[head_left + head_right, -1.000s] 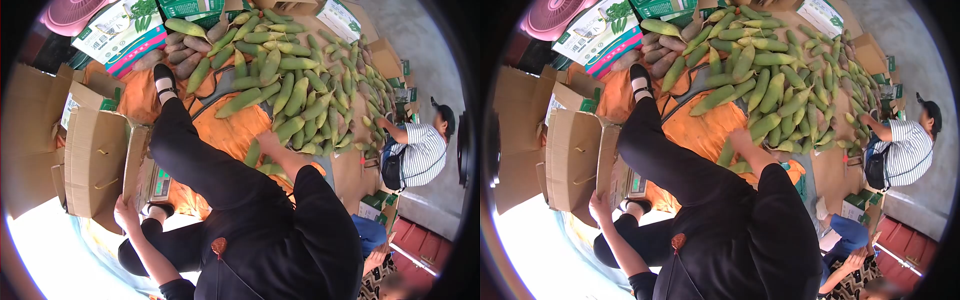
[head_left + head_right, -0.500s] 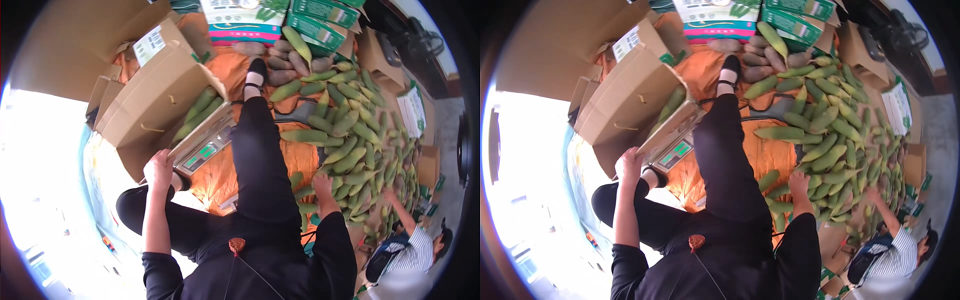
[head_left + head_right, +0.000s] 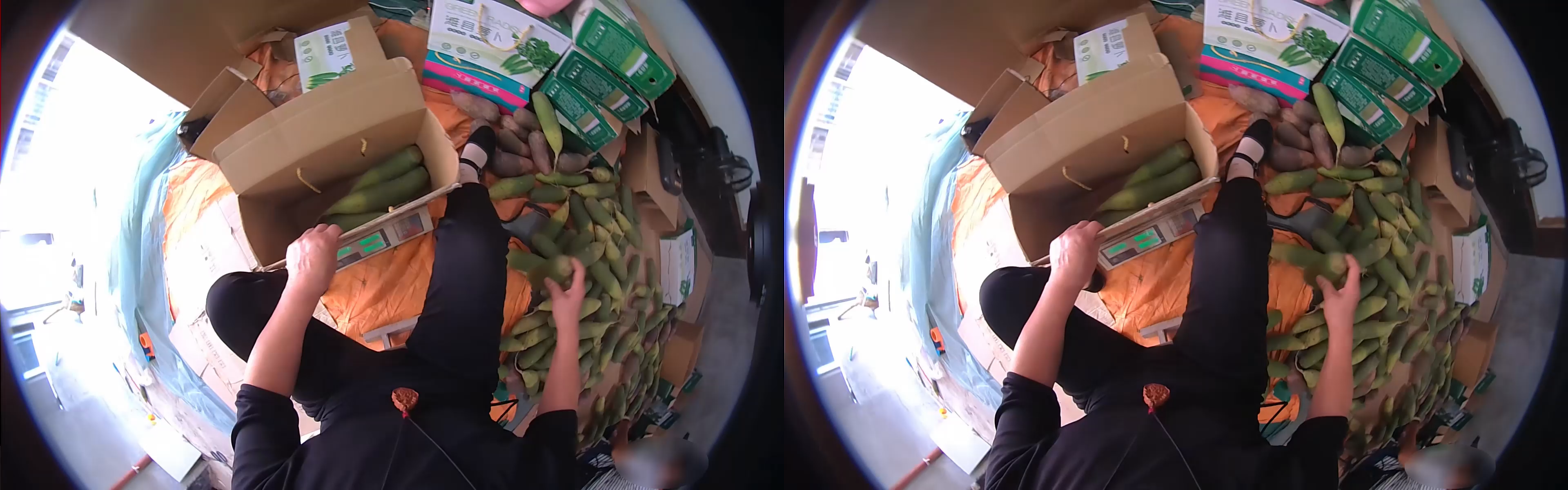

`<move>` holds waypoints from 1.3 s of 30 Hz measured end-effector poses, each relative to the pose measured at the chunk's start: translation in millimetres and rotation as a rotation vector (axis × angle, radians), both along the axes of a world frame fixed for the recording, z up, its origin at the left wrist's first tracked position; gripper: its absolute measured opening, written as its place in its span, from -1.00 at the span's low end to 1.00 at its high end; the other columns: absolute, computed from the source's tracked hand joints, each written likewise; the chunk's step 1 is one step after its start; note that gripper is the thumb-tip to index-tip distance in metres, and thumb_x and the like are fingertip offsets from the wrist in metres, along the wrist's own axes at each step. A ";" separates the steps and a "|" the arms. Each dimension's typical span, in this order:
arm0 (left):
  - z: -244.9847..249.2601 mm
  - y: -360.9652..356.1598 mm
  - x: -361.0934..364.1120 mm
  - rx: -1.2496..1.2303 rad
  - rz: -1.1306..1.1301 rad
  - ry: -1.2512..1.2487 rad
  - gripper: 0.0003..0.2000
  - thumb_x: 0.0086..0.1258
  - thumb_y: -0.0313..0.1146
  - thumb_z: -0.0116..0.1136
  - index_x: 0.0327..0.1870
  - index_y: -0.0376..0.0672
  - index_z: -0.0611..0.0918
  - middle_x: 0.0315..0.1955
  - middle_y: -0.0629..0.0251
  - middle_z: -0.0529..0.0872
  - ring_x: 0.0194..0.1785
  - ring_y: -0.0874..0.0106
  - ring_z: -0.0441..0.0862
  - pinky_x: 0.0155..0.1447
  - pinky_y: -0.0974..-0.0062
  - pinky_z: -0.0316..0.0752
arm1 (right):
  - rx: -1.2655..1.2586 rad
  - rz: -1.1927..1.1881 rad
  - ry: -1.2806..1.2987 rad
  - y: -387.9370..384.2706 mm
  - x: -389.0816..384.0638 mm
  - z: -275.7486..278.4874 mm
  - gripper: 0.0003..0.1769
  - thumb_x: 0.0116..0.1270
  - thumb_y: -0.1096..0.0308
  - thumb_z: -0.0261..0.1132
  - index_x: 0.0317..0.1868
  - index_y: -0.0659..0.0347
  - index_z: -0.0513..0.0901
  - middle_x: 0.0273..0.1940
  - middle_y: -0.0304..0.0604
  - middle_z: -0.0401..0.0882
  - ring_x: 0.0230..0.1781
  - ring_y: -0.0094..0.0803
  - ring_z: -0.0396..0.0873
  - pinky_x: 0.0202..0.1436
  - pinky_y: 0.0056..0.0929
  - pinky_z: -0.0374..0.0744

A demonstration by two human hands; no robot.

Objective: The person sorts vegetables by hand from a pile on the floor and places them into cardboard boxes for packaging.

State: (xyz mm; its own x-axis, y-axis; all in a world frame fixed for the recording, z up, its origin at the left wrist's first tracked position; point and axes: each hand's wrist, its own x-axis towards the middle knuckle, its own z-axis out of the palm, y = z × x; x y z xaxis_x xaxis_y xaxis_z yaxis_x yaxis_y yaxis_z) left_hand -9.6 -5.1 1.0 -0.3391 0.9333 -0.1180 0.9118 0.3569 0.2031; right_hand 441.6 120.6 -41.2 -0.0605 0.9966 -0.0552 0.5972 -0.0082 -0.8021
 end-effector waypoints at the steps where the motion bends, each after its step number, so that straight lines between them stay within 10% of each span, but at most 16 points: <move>1: -0.2 0.1 -0.8 0.002 0.013 -0.001 -0.90 0.22 -0.34 0.15 -0.30 -0.09 0.63 -0.38 0.27 0.65 -0.20 0.23 0.63 -0.13 0.30 0.53 | 0.050 0.043 0.090 9.1 -25.0 36.1 -0.30 0.07 0.60 0.36 0.25 0.27 0.31 0.13 -0.06 0.41 0.11 -0.30 0.43 0.18 -0.37 0.42; 10: -6.5 -3.2 -3.6 0.069 -0.036 0.012 -0.93 0.08 -0.51 0.11 -0.41 -0.11 0.55 -0.43 0.27 0.61 -0.23 0.27 0.63 -0.21 0.30 0.56 | 0.575 0.720 0.224 40.8 -231.6 214.1 -0.28 -0.11 0.60 0.47 0.15 0.25 0.44 0.09 -0.07 0.50 0.12 -0.23 0.49 0.18 -0.32 0.45; 21: -5.5 -4.7 -5.5 0.054 -0.031 -0.023 -0.90 -0.01 -0.51 0.16 -0.45 -0.10 0.64 -0.44 0.22 0.65 -0.27 0.29 0.66 -0.26 0.34 0.58 | 0.407 1.324 -0.395 -4.6 -433.6 81.3 -0.41 -0.04 0.36 0.45 0.06 0.13 0.47 -0.06 -0.10 0.54 0.03 -0.16 0.50 0.05 -0.14 0.50; 25: -5.4 -4.5 -5.4 0.114 -0.036 -0.045 -0.89 0.04 -0.52 0.10 -0.43 -0.09 0.61 -0.42 0.26 0.65 -0.29 0.29 0.66 -0.25 0.32 0.57 | 0.389 1.203 -0.429 -4.4 -442.3 67.5 -0.41 0.02 0.32 0.42 0.11 0.10 0.46 -0.04 -0.11 0.55 0.02 -0.14 0.52 0.03 -0.13 0.51; 33: -4.5 4.1 -8.9 -0.103 0.017 0.002 -0.89 0.23 -0.28 0.14 -0.33 -0.07 0.57 -0.31 0.22 0.66 -0.18 0.14 0.63 -0.17 0.18 0.52 | 0.240 0.827 0.344 60.1 -315.3 131.7 -0.71 0.19 0.33 0.32 -0.06 0.16 0.62 -0.29 -0.11 0.69 -0.31 -0.31 0.67 -0.21 -0.42 0.58; 35: -4.3 5.5 -8.7 -0.134 0.039 0.018 -0.87 0.22 -0.28 0.14 -0.27 -0.06 0.58 -0.27 0.19 0.67 -0.16 0.12 0.63 -0.16 0.16 0.51 | 0.136 0.653 0.344 71.5 -264.9 135.3 -0.70 0.29 0.44 0.27 0.03 0.26 0.58 -0.22 -0.24 0.65 -0.25 -0.61 0.58 -0.14 -0.60 0.54; 39: -0.4 6.4 -5.7 -0.062 0.017 0.029 -0.90 0.23 -0.33 0.13 -0.29 -0.08 0.57 -0.29 0.17 0.67 -0.22 0.08 0.62 -0.21 0.16 0.51 | 0.108 0.420 0.212 81.2 -165.3 87.7 -0.70 0.30 0.41 0.27 0.03 0.26 0.58 -0.19 -0.21 0.65 -0.23 -0.59 0.57 -0.11 -0.56 0.54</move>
State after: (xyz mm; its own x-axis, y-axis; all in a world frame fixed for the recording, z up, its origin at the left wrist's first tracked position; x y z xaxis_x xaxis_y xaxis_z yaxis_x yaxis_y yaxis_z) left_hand -15.3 1.3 0.6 -0.3592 0.9186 -0.1649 0.9106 0.3836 0.1537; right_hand 276.3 201.8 46.5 -0.4576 0.8831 0.1041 0.3540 0.2882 -0.8897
